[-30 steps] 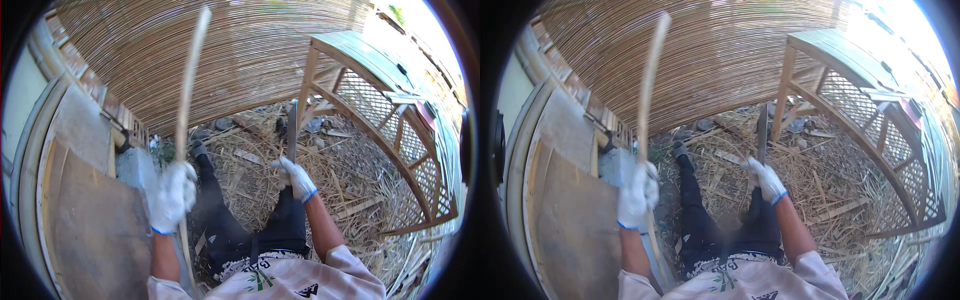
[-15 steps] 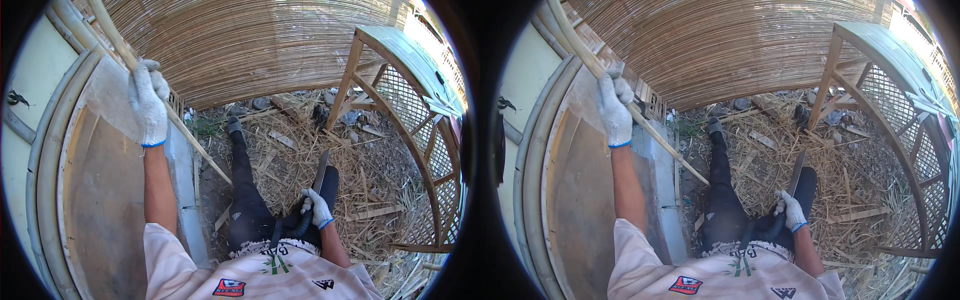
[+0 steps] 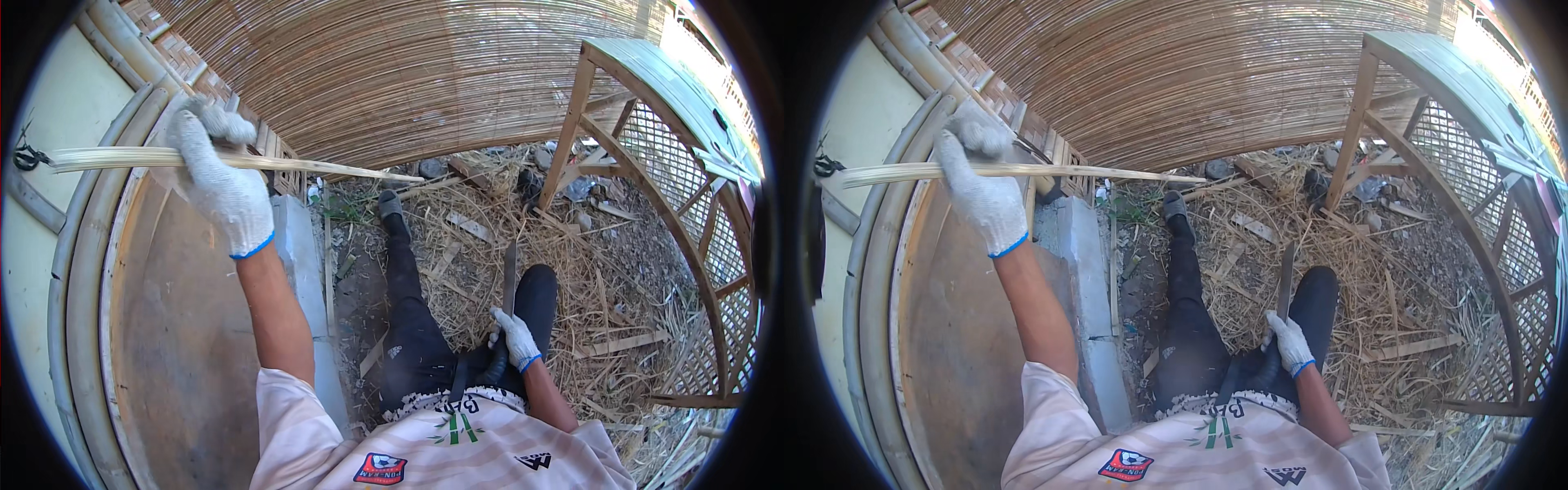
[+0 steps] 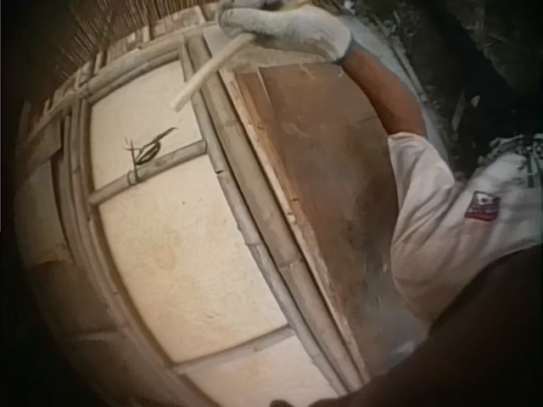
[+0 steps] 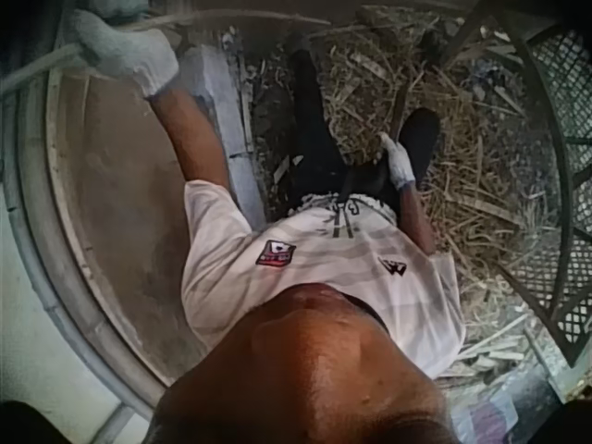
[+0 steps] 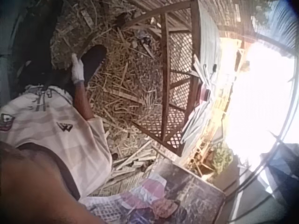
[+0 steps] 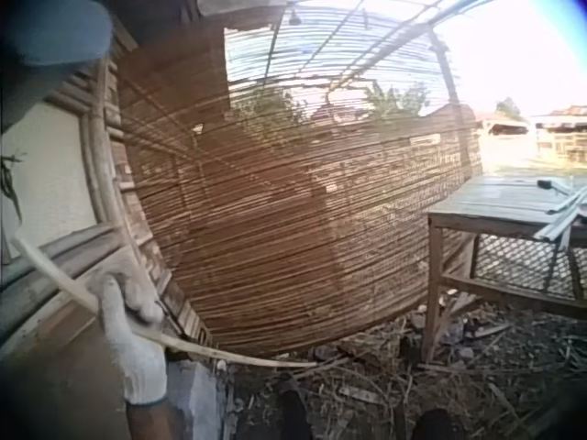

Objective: The person scrapes and trims bamboo strips using a large knife.

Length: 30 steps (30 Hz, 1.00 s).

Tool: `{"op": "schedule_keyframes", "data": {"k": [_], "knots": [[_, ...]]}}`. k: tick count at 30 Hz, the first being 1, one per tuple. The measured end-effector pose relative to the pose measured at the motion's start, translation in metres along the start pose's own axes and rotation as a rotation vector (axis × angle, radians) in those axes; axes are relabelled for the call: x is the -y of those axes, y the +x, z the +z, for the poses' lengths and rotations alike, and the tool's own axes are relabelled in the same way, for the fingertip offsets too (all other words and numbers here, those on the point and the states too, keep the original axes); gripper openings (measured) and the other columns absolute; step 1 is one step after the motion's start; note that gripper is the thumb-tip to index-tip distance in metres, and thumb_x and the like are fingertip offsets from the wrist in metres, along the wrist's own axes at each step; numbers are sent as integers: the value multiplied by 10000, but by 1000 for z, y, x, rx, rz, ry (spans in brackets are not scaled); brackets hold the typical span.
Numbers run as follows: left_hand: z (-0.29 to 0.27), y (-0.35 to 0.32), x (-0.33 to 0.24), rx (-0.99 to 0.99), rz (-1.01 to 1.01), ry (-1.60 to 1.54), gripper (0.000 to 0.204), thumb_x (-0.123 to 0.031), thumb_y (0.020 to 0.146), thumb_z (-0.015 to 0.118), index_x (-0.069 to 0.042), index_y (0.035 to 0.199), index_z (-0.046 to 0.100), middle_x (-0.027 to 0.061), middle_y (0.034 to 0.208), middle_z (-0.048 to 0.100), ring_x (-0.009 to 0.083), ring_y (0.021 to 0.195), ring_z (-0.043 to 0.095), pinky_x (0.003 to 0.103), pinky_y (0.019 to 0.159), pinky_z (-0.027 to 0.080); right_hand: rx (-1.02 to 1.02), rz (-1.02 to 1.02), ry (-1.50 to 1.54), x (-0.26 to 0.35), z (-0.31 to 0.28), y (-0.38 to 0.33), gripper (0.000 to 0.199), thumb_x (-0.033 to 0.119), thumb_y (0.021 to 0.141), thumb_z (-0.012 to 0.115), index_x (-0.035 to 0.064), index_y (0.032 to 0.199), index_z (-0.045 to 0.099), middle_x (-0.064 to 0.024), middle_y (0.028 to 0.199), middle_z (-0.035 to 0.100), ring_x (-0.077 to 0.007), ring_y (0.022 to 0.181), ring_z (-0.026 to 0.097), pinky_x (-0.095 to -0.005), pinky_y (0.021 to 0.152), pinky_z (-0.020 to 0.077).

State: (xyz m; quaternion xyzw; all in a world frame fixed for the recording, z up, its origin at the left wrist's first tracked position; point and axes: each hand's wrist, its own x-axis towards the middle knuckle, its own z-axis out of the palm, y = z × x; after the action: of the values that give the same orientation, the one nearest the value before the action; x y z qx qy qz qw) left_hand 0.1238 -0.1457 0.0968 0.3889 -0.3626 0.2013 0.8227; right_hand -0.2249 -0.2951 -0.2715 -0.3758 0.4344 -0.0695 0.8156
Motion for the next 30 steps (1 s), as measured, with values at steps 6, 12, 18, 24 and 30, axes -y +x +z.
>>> {"op": "schedule_keyframes", "data": {"k": [6, 12, 18, 24, 30], "knots": [[16, -56, 7, -77, -98, 236, 302, -305, 1048, 500, -110, 826, 436, -27, 709, 353, 96, 609, 324, 265, 552, 307, 5, -13, 74, 3, 10, -21, 367, 262, 1024, 594, 53, 1321, 539, -8, 777, 530, -141, 626, 553, -319, 546, 516], [15, -74, -6, -5, -76, 176, 357, -381, 1057, 473, -42, 970, 542, -38, 684, 312, 80, 574, 289, 260, 498, 250, 78, -240, -81, 27, 38, -51, 378, 273, 1017, 608, 28, 1300, 558, -9, 723, 544, -112, 601, 544, -287, 539, 487], [10, -117, 6, 4, -278, 220, 483, -488, 1080, 382, -117, 779, 451, -29, 580, 288, 86, 487, 256, 275, 461, 224, 227, -318, -538, 57, 87, -78, 311, 340, 1023, 577, 39, 1089, 615, -22, 719, 554, -99, 607, 549, -306, 567, 468], [15, -164, -12, 175, -322, 119, 551, -525, 1089, 310, -118, 730, 400, -27, 547, 273, 96, 462, 239, 284, 448, 211, 463, -594, -780, 78, 130, -83, 385, 368, 1077, 394, 35, 972, 555, -226, 786, 618, -427, 666, 643, -483, 661, 504], [26, -197, -19, 224, -253, 21, 572, -522, 1092, 292, -103, 724, 420, -7, 555, 317, 106, 457, 263, 288, 461, 237, 348, -702, -951, 53, 129, 5, 360, 331, 1037, 371, 24, 988, 553, -262, 826, 619, -456, 876, 641, -510, 749, 495]]}}
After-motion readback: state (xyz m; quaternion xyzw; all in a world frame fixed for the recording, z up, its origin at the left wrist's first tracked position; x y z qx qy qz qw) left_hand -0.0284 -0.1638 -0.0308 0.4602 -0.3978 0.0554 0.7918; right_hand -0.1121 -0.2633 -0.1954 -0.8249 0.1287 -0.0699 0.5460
